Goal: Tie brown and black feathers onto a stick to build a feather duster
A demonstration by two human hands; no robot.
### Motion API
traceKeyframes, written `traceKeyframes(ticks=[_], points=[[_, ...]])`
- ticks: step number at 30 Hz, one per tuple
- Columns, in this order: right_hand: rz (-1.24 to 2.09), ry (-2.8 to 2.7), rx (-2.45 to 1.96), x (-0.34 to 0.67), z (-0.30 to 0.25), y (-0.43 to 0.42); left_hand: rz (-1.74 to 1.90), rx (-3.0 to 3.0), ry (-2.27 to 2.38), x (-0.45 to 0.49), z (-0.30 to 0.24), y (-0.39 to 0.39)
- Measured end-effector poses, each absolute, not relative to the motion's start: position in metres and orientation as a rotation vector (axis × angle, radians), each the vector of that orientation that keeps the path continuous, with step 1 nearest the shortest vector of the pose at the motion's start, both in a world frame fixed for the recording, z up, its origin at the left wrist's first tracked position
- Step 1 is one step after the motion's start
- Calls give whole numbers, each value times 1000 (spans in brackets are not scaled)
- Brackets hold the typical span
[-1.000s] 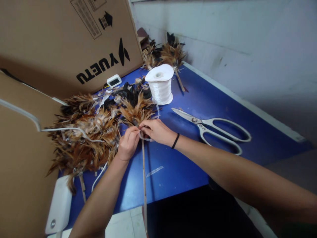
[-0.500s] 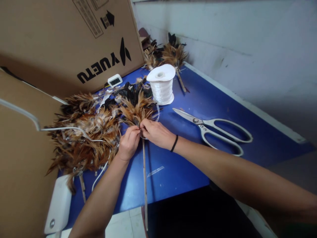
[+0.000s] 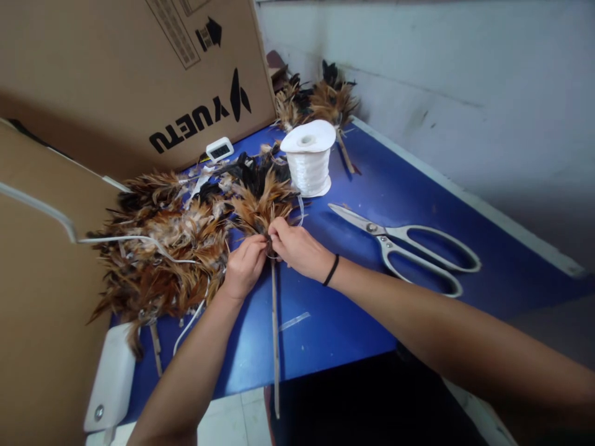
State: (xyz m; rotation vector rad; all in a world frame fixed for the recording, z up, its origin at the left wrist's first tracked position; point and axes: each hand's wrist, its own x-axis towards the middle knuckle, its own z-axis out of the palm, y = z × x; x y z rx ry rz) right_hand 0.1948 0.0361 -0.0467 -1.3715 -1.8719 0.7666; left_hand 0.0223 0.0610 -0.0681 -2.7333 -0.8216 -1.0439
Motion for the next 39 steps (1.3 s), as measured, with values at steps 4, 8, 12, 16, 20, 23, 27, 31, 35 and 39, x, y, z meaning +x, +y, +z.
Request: traceKeyframes(ticks=[4,8,12,16,20,23,27,31,35,39], points=[[837,-1852,-1266,199,-45,34,-1059,-2725,-814,22,-69,61],[865,-1867,-1216,201,-43,33,-1046,-2694,-814,21,-69,61],[870,-1835,-1252,200,-45,33,-1029,-2697,-826,20,-69,61],[877,-1827,-1240,200,-48,35,-1028,-2697,-829,19,-69,60],[892,-1836,-1219,200,-48,36,-1043,-2702,-795,19,-69,60],[919,-1840,-1225,200,-49,37,-1040,-2704,-771,20,-69,61],[928,-1811,-1291,198,-50,38,-1069,-2720,-774,21,-68,62],[918,-1820,-1335,196,-47,38,-1089,-2711,-803,24,-67,62],[903,-1843,-1386,196,-42,37,-1077,-2695,-838,24,-66,61],[898,-1855,-1408,196,-41,37,-1021,-2703,-879,23,-66,60]])
